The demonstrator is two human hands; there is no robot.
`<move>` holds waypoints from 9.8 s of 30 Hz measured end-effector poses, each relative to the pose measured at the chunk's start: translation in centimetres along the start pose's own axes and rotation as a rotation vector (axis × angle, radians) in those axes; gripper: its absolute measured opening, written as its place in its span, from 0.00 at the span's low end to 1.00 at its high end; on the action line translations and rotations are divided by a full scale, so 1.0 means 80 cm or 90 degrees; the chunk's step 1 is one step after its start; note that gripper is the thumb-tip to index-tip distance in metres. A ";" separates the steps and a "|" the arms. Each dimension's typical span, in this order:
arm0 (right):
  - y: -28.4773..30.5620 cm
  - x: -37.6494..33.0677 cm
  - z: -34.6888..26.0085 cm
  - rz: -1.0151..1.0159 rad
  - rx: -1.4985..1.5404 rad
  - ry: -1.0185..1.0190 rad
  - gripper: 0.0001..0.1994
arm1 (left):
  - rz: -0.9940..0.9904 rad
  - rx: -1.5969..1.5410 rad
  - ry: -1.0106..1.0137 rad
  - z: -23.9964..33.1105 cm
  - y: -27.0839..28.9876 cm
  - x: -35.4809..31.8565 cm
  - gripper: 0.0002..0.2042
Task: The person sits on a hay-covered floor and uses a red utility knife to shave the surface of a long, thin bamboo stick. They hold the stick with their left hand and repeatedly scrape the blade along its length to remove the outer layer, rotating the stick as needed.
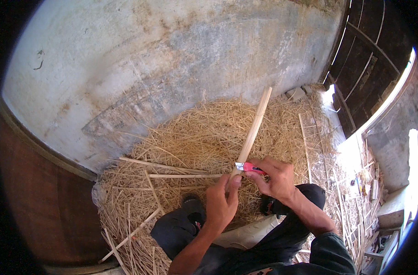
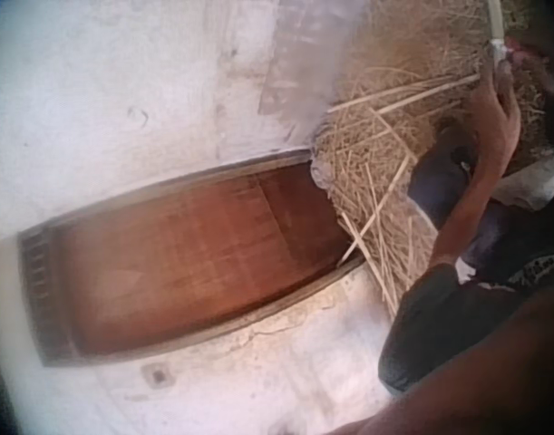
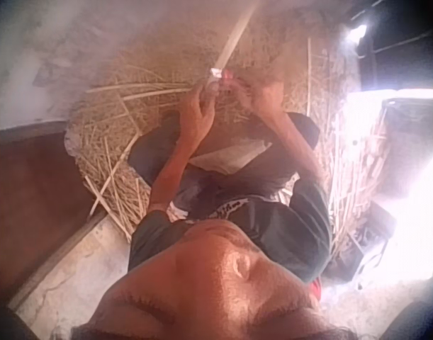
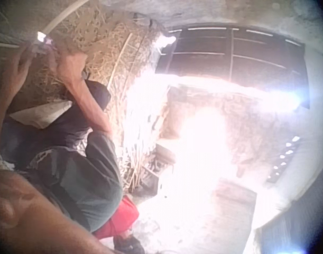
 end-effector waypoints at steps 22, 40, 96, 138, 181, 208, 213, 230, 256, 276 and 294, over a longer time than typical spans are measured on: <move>0.044 0.043 0.072 0.146 0.043 -0.156 0.11 | -0.101 -0.013 0.033 -0.003 0.007 -0.037 0.16; 0.038 0.050 0.048 -0.022 -0.034 -0.291 0.16 | -0.041 -0.042 0.084 -0.013 0.042 -0.025 0.21; 0.047 0.051 0.075 0.123 0.031 -0.287 0.14 | -0.078 -0.024 0.108 -0.003 0.051 -0.033 0.21; 0.030 0.036 0.068 -0.010 0.397 -0.378 0.17 | -0.111 -0.107 0.096 -0.010 0.029 -0.030 0.18; 0.013 0.023 0.090 0.013 1.140 -0.368 0.14 | -0.472 -0.481 0.317 -0.031 -0.024 -0.015 0.24; 0.028 0.038 0.077 0.082 1.082 -0.443 0.27 | -0.136 0.013 0.029 -0.016 -0.002 0.000 0.19; 0.032 0.039 0.072 0.078 1.126 -0.421 0.31 | -0.092 0.073 -0.016 -0.016 -0.003 0.001 0.18; 0.026 0.034 0.075 0.005 1.248 -0.344 0.28 | -0.117 0.078 0.004 -0.010 -0.002 0.003 0.16; 0.029 0.009 0.048 -0.056 0.211 -0.192 0.18 | -0.098 -0.184 0.093 0.001 0.008 0.001 0.09; 0.007 -0.001 0.006 -0.022 0.040 0.016 0.16 | 0.026 -0.020 -0.002 -0.001 0.000 0.001 0.14; 0.071 0.035 0.104 0.202 0.072 -0.313 0.14 | -0.136 0.030 0.046 0.007 0.004 -0.030 0.14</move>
Point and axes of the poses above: each hand's wrist, its own x-axis towards the middle knuckle, its own y-axis out of the back of the hand, z = x × y, the point moved 2 cm from there along x, towards the middle knuckle, and after that the axes turned 7 degrees about -y, right-handed, at the moved point
